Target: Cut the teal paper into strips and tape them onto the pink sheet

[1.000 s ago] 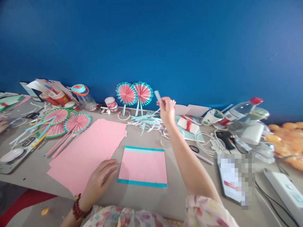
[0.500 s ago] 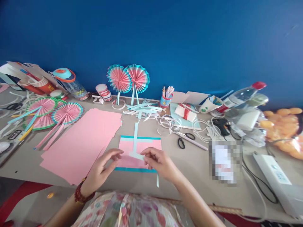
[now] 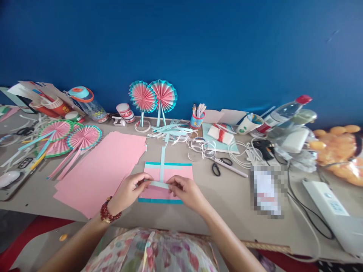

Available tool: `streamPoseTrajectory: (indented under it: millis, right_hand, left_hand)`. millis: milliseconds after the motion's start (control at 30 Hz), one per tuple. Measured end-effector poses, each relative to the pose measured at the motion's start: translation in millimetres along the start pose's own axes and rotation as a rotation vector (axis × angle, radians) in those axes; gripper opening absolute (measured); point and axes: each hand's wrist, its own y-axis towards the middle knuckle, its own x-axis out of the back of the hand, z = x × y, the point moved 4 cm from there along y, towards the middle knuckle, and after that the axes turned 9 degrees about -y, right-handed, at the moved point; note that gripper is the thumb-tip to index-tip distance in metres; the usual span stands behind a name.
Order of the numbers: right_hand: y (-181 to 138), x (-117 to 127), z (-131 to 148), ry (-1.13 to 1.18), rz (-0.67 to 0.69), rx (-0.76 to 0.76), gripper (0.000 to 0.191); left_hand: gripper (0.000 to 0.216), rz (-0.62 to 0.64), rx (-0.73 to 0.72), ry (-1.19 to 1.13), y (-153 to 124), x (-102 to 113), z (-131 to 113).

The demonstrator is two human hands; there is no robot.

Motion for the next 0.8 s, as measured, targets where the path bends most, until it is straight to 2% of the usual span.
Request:
streamPoseTrajectory:
  millis: [233, 367, 500, 633, 800]
  right_hand:
    - [-1, -2, -4, -0.133, 0.007, -0.007, 0.014]
    - [0, -7, 5, -0.166, 0.021, 0.032, 0.014]
    - [-4, -10, 7, -0.3, 0.031, -0.002, 0.016]
    - [-10, -13, 12, -0.417, 0.099, 0.007, 0.015]
    - [-14, -11, 22, -0.415, 0.107, -0.007, 0.014]
  left_hand:
    - [0.018, 0.019, 0.047, -0.039, -13, -5, 7]
    - [0.017, -0.037, 0.061, -0.02, -22, -7, 11]
    - [0.017, -0.082, 0.084, 0.009, -32, -7, 16]
    - [0.015, -0.068, 0.092, 0.002, -36, -9, 12]
    - [0.014, -0.081, 0.086, -0.01, -35, -7, 6]
